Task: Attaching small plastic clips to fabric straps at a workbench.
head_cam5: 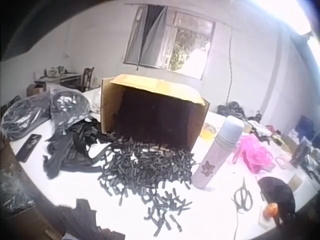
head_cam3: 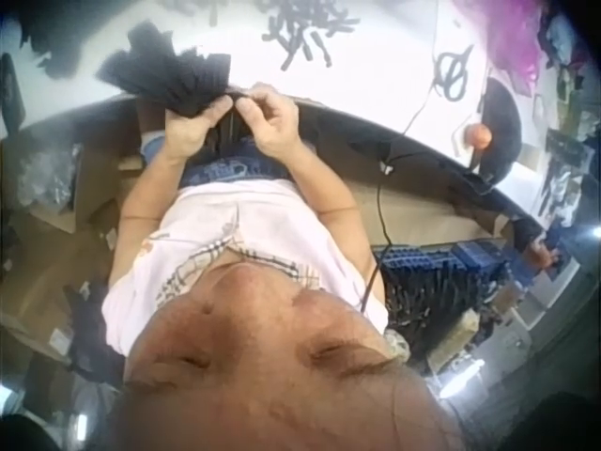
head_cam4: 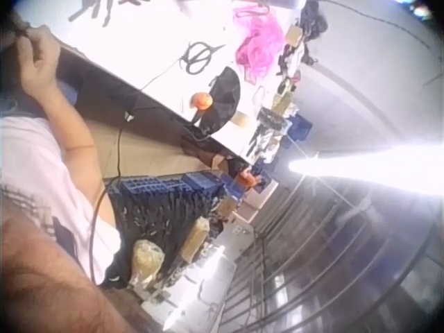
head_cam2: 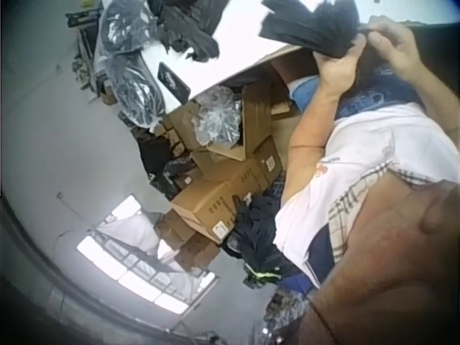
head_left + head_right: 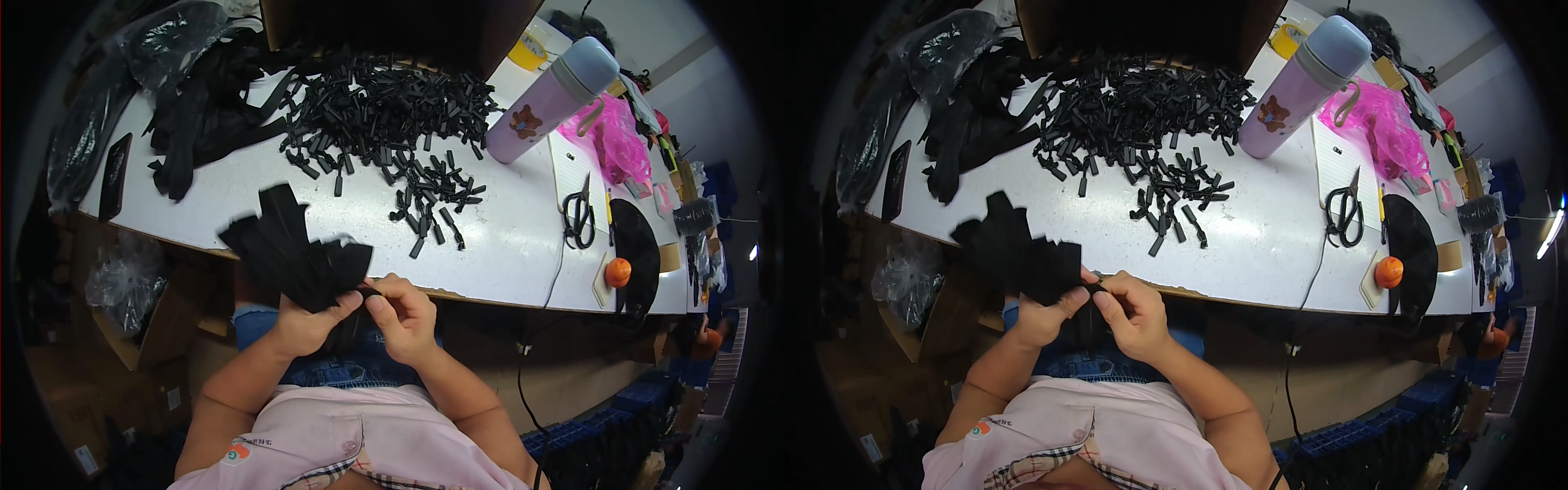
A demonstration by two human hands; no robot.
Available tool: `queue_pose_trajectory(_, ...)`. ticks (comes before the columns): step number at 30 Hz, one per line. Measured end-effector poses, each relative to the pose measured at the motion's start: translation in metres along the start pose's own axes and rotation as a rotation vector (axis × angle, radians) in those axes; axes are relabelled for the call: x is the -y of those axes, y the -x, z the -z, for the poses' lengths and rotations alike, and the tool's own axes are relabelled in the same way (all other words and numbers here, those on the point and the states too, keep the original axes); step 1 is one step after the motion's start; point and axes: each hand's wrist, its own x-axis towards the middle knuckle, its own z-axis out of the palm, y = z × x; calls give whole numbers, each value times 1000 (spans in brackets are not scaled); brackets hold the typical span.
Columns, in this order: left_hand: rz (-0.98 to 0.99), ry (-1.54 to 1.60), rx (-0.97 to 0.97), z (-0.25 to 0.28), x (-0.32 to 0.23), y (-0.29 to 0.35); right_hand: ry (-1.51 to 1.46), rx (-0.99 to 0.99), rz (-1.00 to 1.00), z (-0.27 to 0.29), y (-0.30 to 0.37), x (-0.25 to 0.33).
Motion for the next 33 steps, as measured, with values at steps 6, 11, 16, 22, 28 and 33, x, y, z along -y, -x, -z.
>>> queue_pose_trajectory(6,58,74,-79,-3,3,1,151,63,-83,4,-14,18)
queue_pose_trajectory(11,-137,-2,-149,-5,9,1,172,297,-214,11,-18,20)
queue_pose_trajectory(16,83,134,-200,3,5,-9,507,190,93,1,-17,18)
queue_pose_trajectory(22,-18,-9,-107,-3,16,-2,334,114,120,-5,-29,28)
queue_pose_trajectory(28,265,421,171,18,7,-1,23,44,-78,4,-14,17)
queue_pose_trajectory(33,101,66,-27,3,5,2,124,73,-86,1,-17,21)
